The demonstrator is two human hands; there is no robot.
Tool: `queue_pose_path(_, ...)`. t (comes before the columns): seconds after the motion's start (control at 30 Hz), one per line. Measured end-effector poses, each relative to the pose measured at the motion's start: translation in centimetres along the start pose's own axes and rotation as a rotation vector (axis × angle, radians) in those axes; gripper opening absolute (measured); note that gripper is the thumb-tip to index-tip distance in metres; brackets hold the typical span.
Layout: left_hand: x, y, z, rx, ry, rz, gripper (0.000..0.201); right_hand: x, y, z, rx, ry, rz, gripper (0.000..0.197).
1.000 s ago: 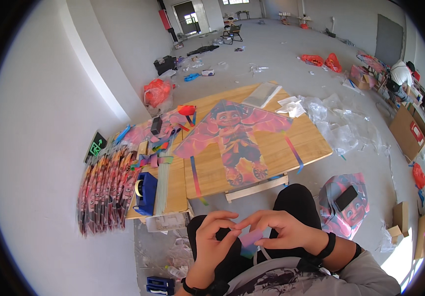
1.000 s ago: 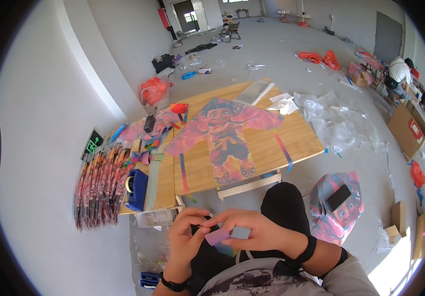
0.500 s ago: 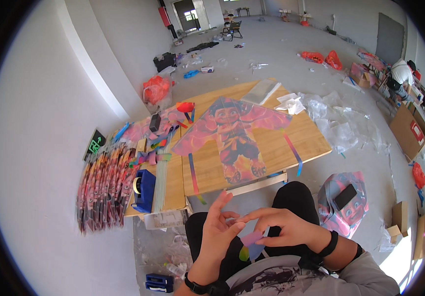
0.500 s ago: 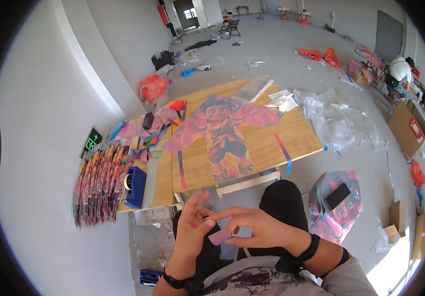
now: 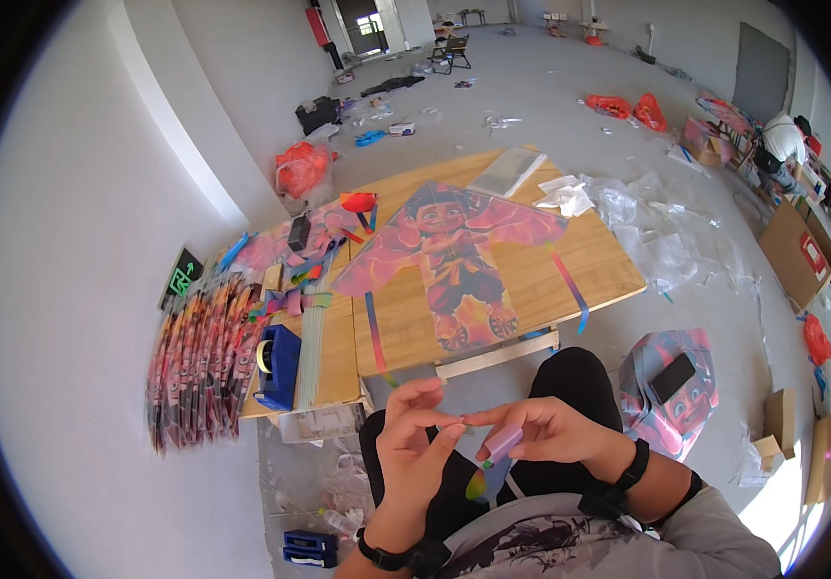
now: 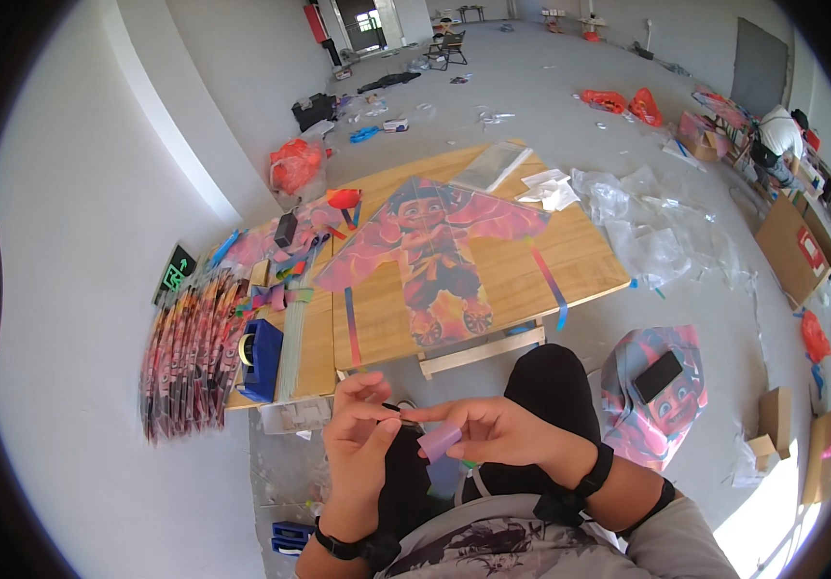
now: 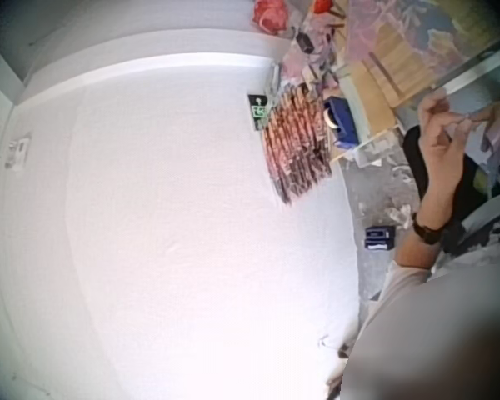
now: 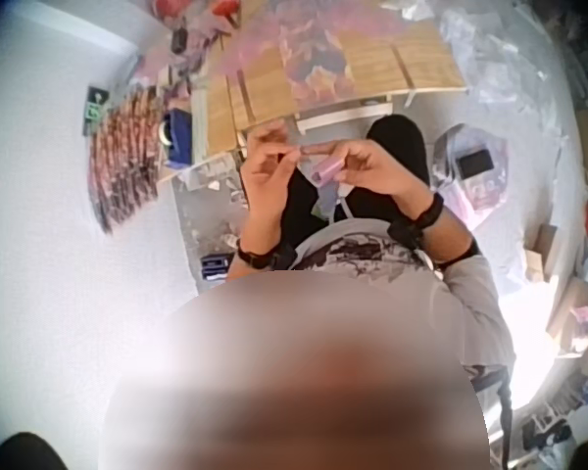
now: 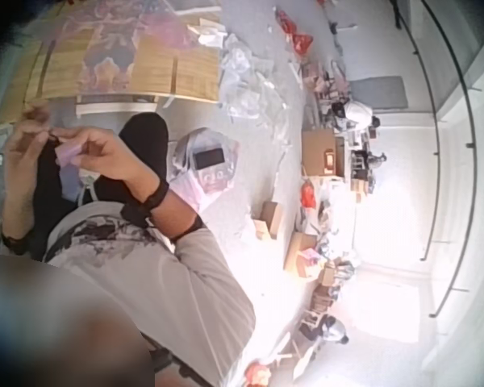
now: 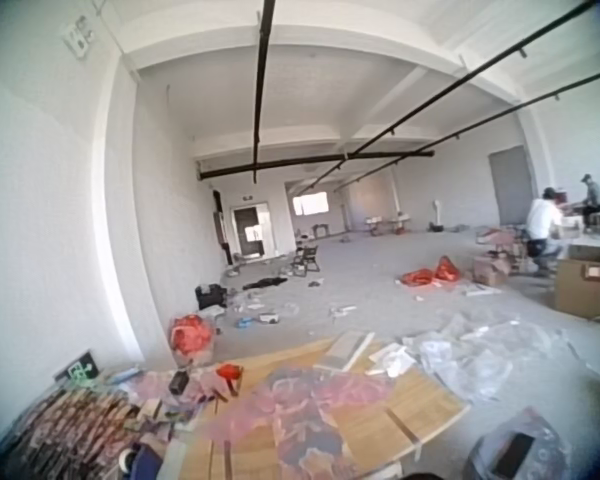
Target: Assembling a decorative kite by attaching colorful strips to the body and folding the material.
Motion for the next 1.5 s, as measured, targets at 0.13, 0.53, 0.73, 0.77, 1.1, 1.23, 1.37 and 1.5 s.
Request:
queue_pose_path(0.13,0.4,-0.4,0.2,-0.086,0.013,0.095,0.01,-0.7,-0.6,-0.9,0.033,-0.216,-0.016,0.022)
queue_pose_path(0.53,0.2,-2.1,2.0,-0.071,-0.149,-0.162,0.105,0.0,-0.6,-1.3,-0.028,0.361,0.439,0.017)
queue_pose_path(0.73,-0.7,-1.6,1.3,0.034,-0.028,-0.152,0.104,-0.6,-0.9,-2.0,-0.021,0.383,0.455,0.017)
queue_pose_path(0.77,-0.7,-1.6,1.3,-0.021,-0.079,-0.185,0.103,-0.6,-0.8,-1.9,-0.021,0.384,0.456,0.017)
queue_pose_path(1.1,-0.8,-2.5,2.8,-0.138,-0.206,-0.245,0.083,0.4,-0.5,-2.2,-0.014,0.279,0.545,0.012)
queue_pose_path(1.23,0.3,-3.3,3.0,-0.027,0.013,-0.105,0.064,1.4,0.1,-1.9,-0.007,0.295,0.597,0.012)
queue_pose_path(1.37,1.0,-4.1,3.5,0.115,0.104,-0.176,0.061,2.1,0.8,-2.4,-0.014,0.287,0.599,0.012)
queue_pose_path(1.5,1.0,-4.1,4.1,0.202,0.146,-0.32,0.058,1.8,0.8,-4.1,0.067,0.208,0.412,0.013)
Point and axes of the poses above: each hand's wrist, its own y-axis away from the middle knuckle, its own x-axis out of the back of the hand, z = x × y, the point moved 4 cm from there along -y, towards the middle knuckle, and after that the axes turned 12 degrees about -x, right-handed, at the moved point
